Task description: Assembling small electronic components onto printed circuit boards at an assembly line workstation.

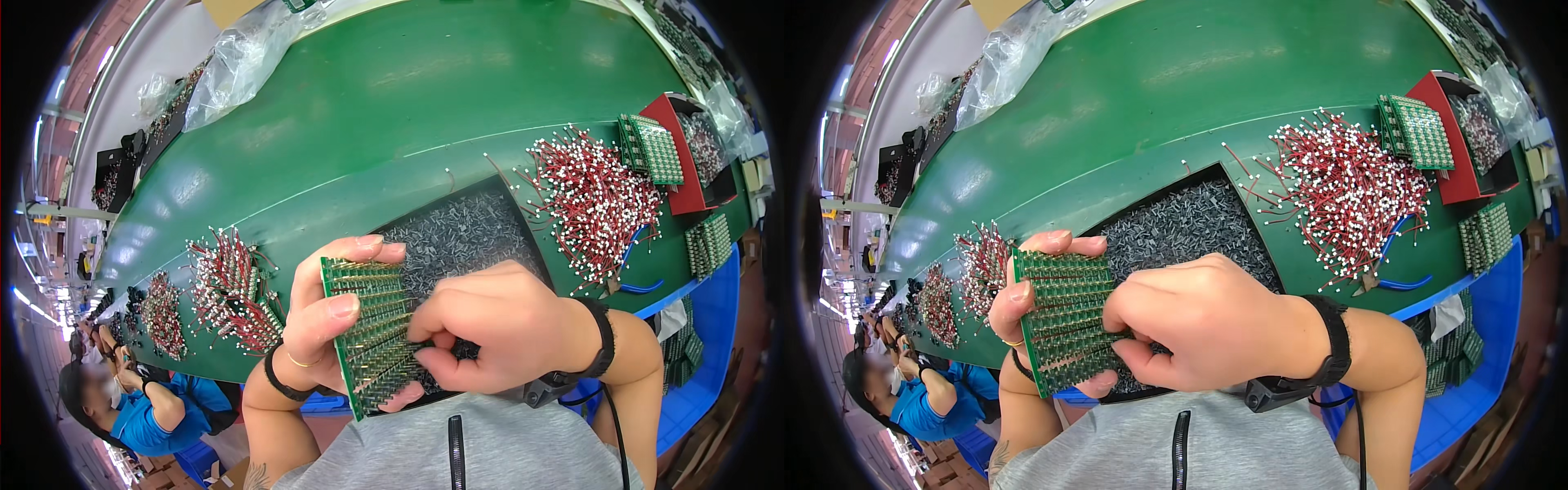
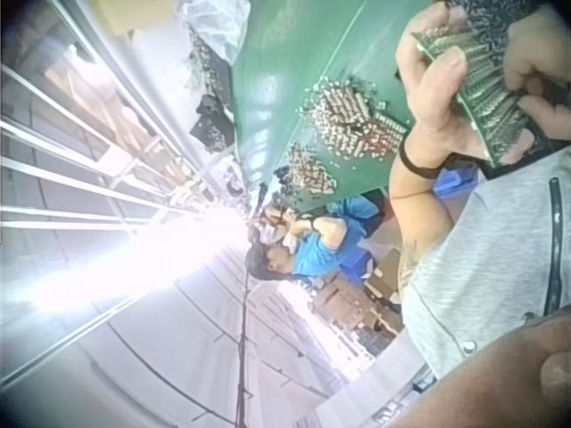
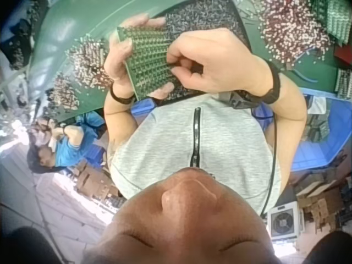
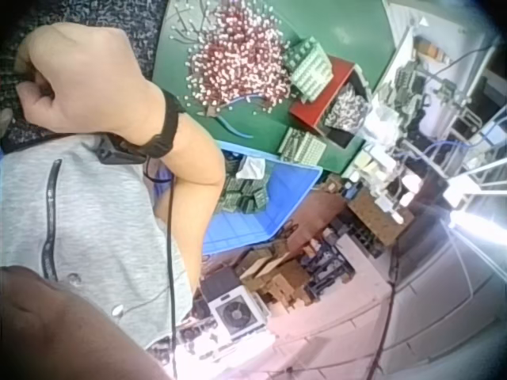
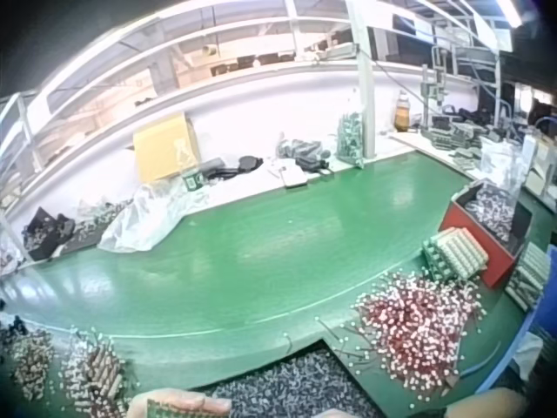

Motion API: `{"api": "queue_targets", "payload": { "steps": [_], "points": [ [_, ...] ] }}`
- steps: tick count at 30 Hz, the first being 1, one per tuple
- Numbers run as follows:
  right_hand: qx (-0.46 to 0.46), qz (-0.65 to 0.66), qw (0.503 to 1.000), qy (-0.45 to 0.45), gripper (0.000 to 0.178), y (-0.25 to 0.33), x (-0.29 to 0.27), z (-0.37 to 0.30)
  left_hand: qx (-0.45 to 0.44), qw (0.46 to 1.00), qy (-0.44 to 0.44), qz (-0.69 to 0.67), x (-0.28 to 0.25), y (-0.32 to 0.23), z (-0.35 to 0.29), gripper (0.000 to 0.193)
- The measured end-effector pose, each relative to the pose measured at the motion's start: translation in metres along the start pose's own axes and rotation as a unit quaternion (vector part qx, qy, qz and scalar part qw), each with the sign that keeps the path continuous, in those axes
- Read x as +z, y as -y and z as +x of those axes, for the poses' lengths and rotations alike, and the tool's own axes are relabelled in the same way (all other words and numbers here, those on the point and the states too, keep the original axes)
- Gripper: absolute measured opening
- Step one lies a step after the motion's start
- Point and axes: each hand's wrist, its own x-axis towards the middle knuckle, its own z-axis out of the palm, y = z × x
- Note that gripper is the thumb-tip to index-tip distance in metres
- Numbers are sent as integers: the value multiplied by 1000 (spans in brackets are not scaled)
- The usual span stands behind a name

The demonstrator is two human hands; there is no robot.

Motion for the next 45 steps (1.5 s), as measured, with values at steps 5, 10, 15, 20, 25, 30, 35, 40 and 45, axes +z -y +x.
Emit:
{"api": "queue_targets", "payload": {
  "steps": [5, 10, 15, 20, 25, 30, 35, 40, 45],
  "points": [
    [0, 6, 1000, -6, 19, 1, -1, -1, -1, 1000, 14, 17, -3, -1, 2, 101],
    [-16, -31, 999, 0, 18, -2, 0, -2, 2, 1000, -1, 5, -2, 0, 2, 102],
    [5, -26, 999, 23, 16, -1, 1, -2, -4, 1000, -13, 8, 0, -1, -1, 102],
    [-18, -37, 999, 1, 16, -1, -2, -1, -6, 1000, -16, -2, 0, -2, 0, 102],
    [1, -38, 999, 19, 16, -2, -2, -2, -92, 995, -14, -29, -3, -9, -7, 103],
    [-1, -35, 999, 14, 15, 0, -2, -1, -16, 1000, -20, -4, -2, -4, -1, 105],
    [-25, -69, 997, 6, 17, -1, -3, -1, -16, 1000, -20, -11, -1, -4, -1, 107],
    [4, -37, 999, 17, 18, -2, -4, -1, -47, 999, -24, 1, -5, -8, -2, 108],
    [-15, -48, 999, 15, 19, -3, -2, 0, -52, 998, -26, 3, -4, -10, -1, 109]
  ]
}}
